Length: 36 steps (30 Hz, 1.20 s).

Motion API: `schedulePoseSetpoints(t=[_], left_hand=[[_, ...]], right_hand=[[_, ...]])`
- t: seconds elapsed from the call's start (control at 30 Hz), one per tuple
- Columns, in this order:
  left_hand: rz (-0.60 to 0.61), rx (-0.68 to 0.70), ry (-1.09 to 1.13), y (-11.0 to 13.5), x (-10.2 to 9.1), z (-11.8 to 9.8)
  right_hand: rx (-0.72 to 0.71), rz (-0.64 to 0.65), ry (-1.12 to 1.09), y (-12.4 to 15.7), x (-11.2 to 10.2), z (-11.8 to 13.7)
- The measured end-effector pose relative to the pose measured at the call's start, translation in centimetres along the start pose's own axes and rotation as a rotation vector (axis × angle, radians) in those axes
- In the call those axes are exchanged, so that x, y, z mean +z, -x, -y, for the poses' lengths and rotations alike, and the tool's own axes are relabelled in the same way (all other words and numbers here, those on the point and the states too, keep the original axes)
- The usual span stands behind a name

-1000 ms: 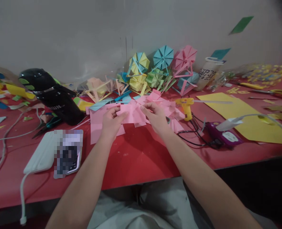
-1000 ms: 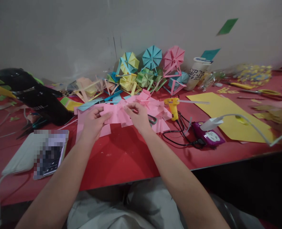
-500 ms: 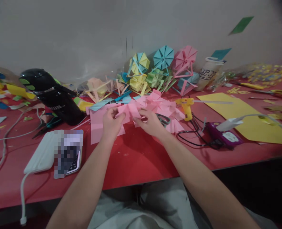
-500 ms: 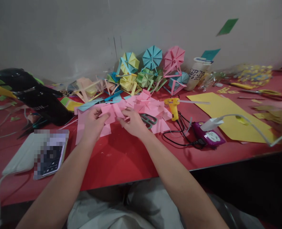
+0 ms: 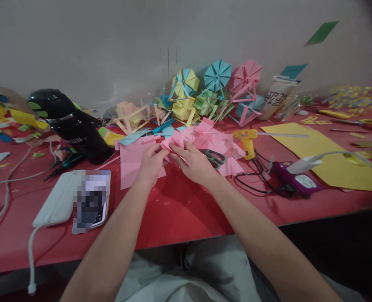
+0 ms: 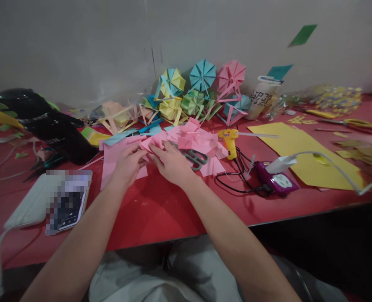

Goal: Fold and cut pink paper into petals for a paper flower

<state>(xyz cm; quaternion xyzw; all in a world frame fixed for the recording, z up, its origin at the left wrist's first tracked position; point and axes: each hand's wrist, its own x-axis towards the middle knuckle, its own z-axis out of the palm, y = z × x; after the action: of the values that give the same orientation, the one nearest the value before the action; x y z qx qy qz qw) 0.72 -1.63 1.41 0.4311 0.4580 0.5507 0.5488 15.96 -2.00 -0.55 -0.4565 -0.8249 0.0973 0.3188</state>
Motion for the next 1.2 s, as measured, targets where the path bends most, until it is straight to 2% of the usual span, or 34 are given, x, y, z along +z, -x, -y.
schedulePoseSetpoints(t=[0.1,0.27,0.57,0.83,1.2], left_hand=[[0.025,-0.036,0.047,0.0,0.0,-0.1],[0.009,-0.027,-0.031,-0.1,-0.1,0.2],[0.081,0.062,-0.120,-0.4,-0.4,0.7],[0.189,0.158,-0.104,-0.6,-1.0,0.7],[0.155,0.102,-0.090,-0.3,-0.7,0.1]], right_hand=[[0.016,-0.012,0.012,0.0,0.1,-0.1],[0.021,-0.050,-0.024,0.0,0.3,-0.4],[-0.087,-0.210,-0.229,-0.3,0.9,-1.8],[-0.115,-0.191,-0.280,-0.3,0.8,-2.3],[-0.110,-0.205,-0.250,-0.3,0.7,-2.3]])
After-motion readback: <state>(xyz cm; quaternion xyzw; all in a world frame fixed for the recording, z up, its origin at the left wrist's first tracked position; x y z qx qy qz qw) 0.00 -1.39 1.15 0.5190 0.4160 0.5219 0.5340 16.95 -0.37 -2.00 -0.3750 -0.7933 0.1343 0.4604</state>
